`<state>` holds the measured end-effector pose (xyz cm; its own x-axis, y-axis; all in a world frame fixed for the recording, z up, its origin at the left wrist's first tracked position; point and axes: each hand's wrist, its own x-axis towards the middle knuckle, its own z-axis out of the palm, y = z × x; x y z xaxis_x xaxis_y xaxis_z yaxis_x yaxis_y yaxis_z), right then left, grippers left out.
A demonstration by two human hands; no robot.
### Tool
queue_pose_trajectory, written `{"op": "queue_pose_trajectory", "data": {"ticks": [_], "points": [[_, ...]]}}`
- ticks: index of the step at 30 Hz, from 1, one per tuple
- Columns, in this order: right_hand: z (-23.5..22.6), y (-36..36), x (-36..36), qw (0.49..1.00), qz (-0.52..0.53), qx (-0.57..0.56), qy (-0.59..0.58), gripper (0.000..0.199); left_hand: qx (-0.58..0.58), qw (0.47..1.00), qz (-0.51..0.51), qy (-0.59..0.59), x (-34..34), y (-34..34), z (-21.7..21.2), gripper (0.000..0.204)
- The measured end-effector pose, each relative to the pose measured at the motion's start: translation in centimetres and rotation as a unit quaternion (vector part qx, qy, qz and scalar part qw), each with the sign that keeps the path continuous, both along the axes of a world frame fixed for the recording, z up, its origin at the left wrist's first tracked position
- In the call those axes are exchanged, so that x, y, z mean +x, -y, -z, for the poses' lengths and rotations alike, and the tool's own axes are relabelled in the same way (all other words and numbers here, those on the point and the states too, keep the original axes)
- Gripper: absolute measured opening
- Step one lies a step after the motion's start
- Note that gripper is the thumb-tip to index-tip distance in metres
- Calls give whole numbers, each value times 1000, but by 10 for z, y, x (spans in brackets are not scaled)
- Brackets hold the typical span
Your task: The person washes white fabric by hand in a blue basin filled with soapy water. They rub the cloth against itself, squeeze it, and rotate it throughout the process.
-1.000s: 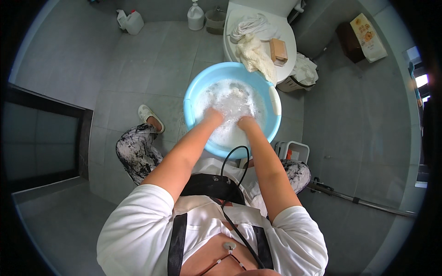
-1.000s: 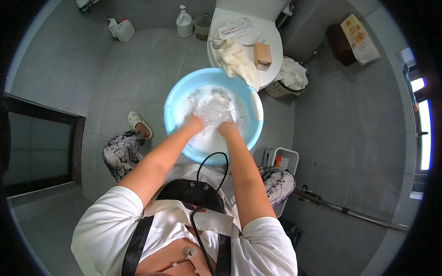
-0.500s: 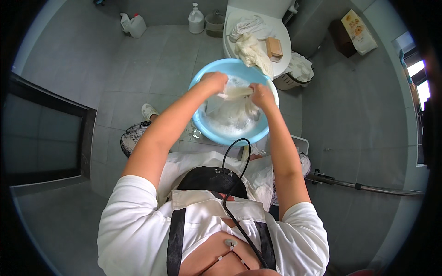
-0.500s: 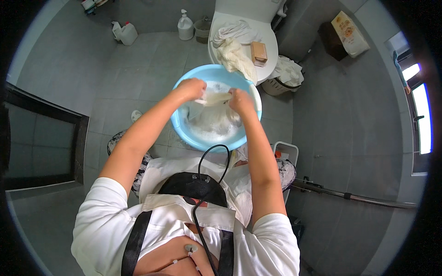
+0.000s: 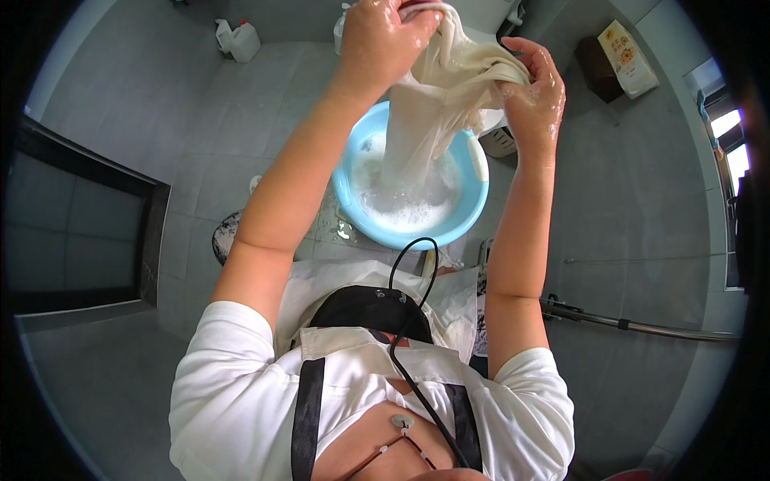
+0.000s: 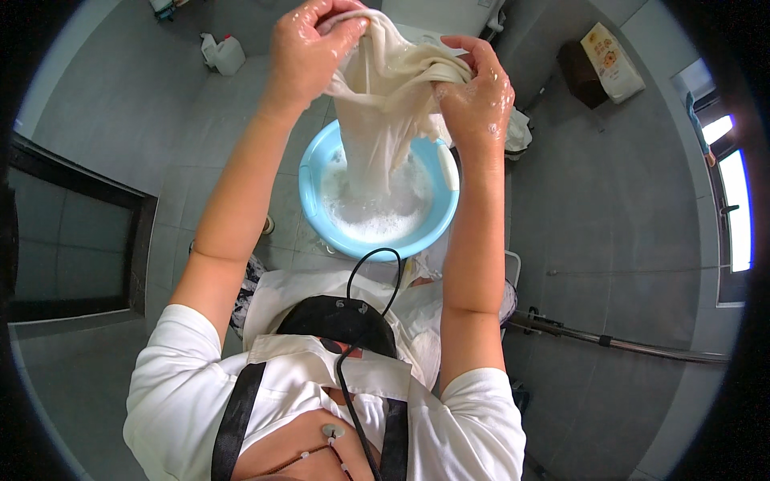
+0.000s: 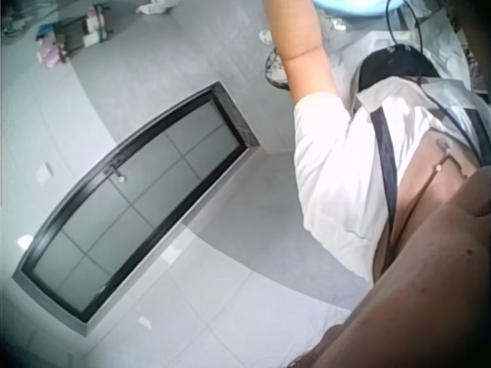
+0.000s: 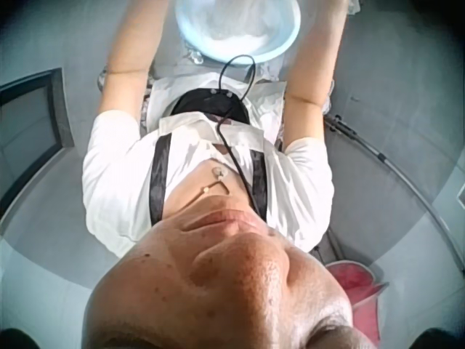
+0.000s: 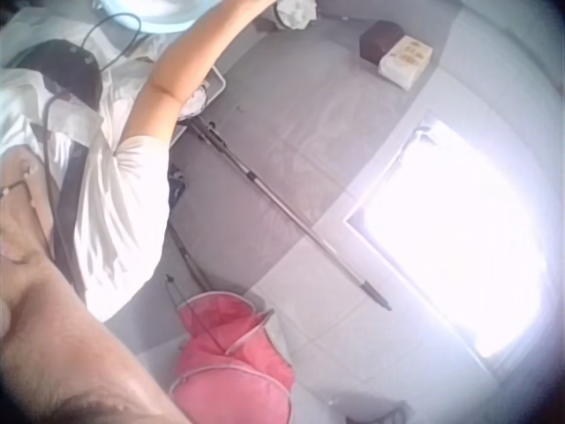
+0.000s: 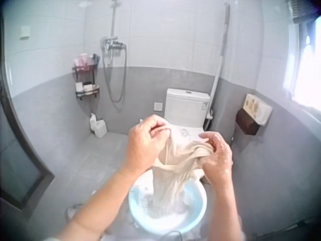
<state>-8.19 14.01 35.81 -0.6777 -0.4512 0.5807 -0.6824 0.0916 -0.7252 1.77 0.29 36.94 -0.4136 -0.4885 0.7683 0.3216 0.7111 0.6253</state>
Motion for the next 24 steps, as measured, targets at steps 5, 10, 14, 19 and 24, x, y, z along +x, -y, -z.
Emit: {"op": "queue_pose_trajectory", "data": {"ticks": [5,10,14,19,24], "points": [[29,3,-12,994,1,109,13,34,88,991,65,78,-18,14,42,11],[133,9,-36,951,-14,307,14,41,58,973,27,223,-33,18,142,11],[213,6,-33,904,-59,423,16,50,55,915,0,399,-31,12,233,16],[295,12,-27,870,-79,474,109,53,37,841,-47,537,-18,-10,313,40],[326,4,-10,854,-79,511,56,37,4,791,13,612,-4,-18,338,38]]}}
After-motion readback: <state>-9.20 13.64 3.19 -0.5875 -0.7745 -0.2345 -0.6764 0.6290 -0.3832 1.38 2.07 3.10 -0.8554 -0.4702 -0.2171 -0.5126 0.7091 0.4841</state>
